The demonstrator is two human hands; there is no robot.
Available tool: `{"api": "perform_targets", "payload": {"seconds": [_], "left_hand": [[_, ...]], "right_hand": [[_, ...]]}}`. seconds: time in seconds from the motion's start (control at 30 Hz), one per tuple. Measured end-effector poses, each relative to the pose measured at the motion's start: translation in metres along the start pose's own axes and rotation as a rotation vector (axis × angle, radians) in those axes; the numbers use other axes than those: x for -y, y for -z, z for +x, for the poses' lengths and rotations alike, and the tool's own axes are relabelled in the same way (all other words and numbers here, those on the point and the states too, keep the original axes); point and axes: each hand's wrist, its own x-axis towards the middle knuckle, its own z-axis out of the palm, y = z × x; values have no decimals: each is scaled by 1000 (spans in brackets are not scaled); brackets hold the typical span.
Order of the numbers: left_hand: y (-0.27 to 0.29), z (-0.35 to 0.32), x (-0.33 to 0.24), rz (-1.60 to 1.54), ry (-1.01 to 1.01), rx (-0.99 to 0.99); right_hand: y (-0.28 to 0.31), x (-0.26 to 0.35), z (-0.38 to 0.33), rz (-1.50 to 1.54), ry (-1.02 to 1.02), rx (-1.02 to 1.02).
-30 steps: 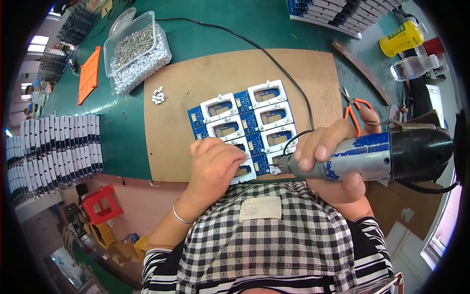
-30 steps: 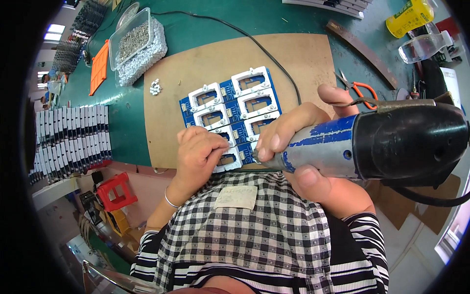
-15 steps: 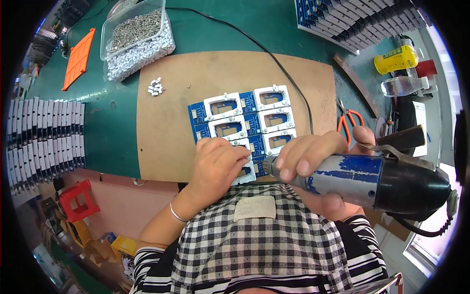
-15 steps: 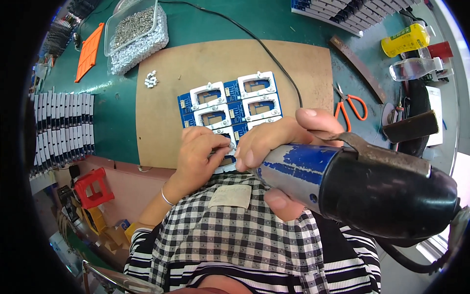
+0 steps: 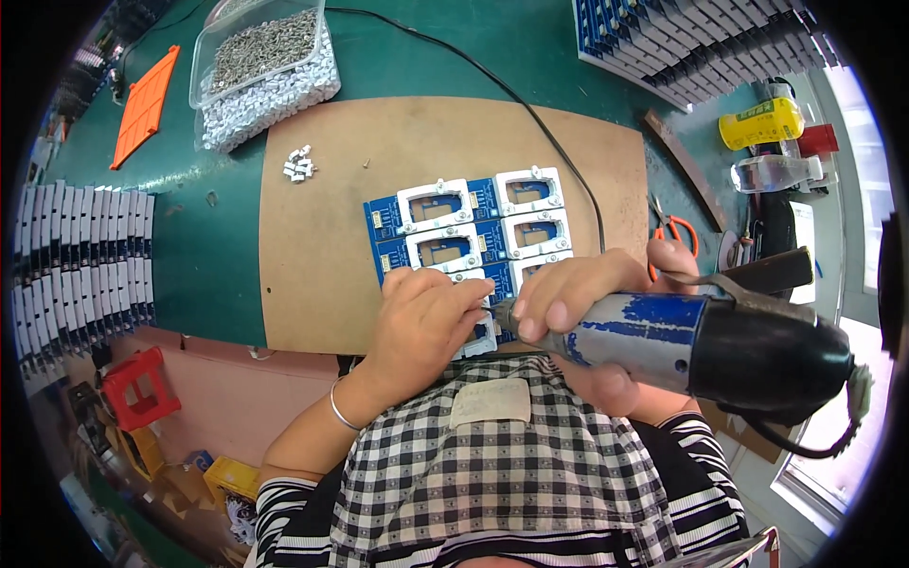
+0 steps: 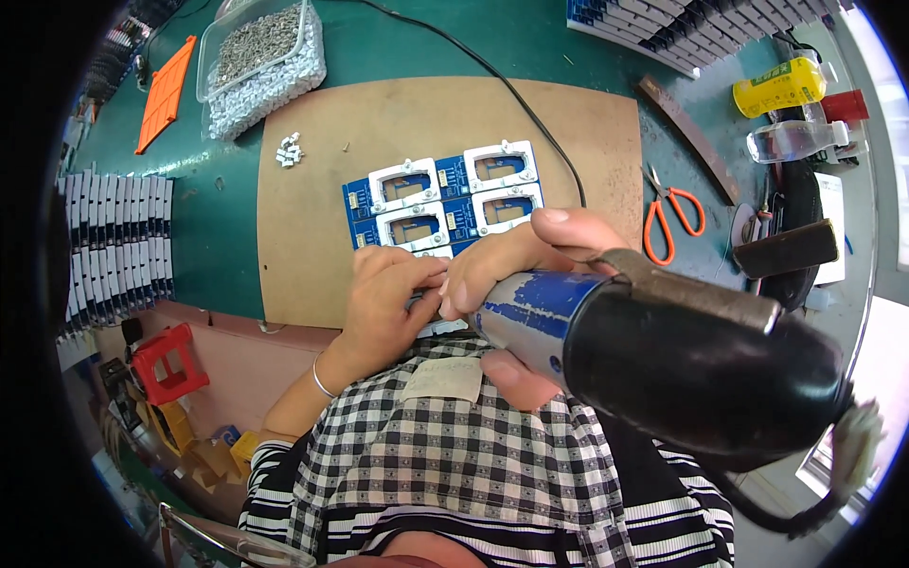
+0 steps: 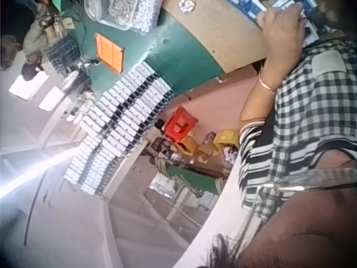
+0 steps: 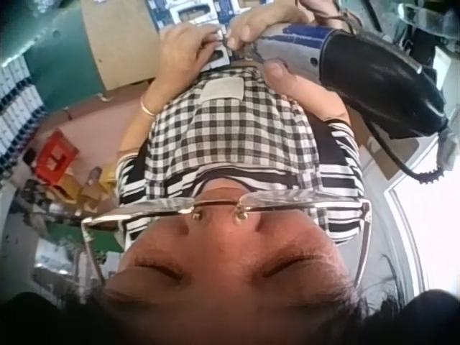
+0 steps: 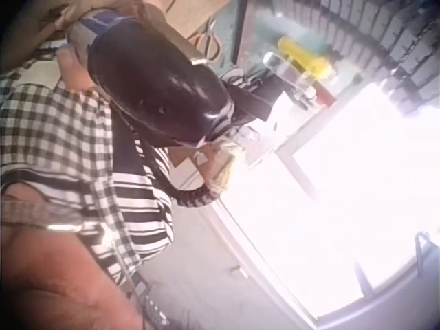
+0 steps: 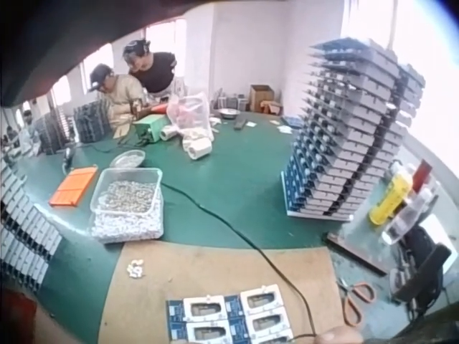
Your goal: The person assembles electronic units by inserting plastic spacers and screws into circuit board units, then fastens them with an electric screwdriver.
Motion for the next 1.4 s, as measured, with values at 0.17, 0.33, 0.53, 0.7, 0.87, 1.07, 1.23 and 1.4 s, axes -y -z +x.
{"api": "perform_targets", "payload": {"seconds": [0.17,0.33,0.53,0.7,0.87,1.07,1.23,1.4], "left_hand": [[-1,7,-2,-37,-15,-4],[1,-3,4,-18,24,23],[-7,-6,5,-18,-107,-4],[1,-15,-1,148,-142,-36],[31,-5,16,274,-150,-93],[95,33,102,649,103,-186],[101,47,117,714,96,-10],[103,59,118,881,-106,125]], "right_hand": [[1,12,5,-109,32,103],[-8,1,11,-63,36,168],[-2,1,18,-158,100,293],[-7,-9,15,-59,69,254],[-9,-18,18,207,9,-188],[2,-8,14,168,98,-355],[5,-4,3,138,106,-354],[6,-4,-2,164,90,-400]]}}
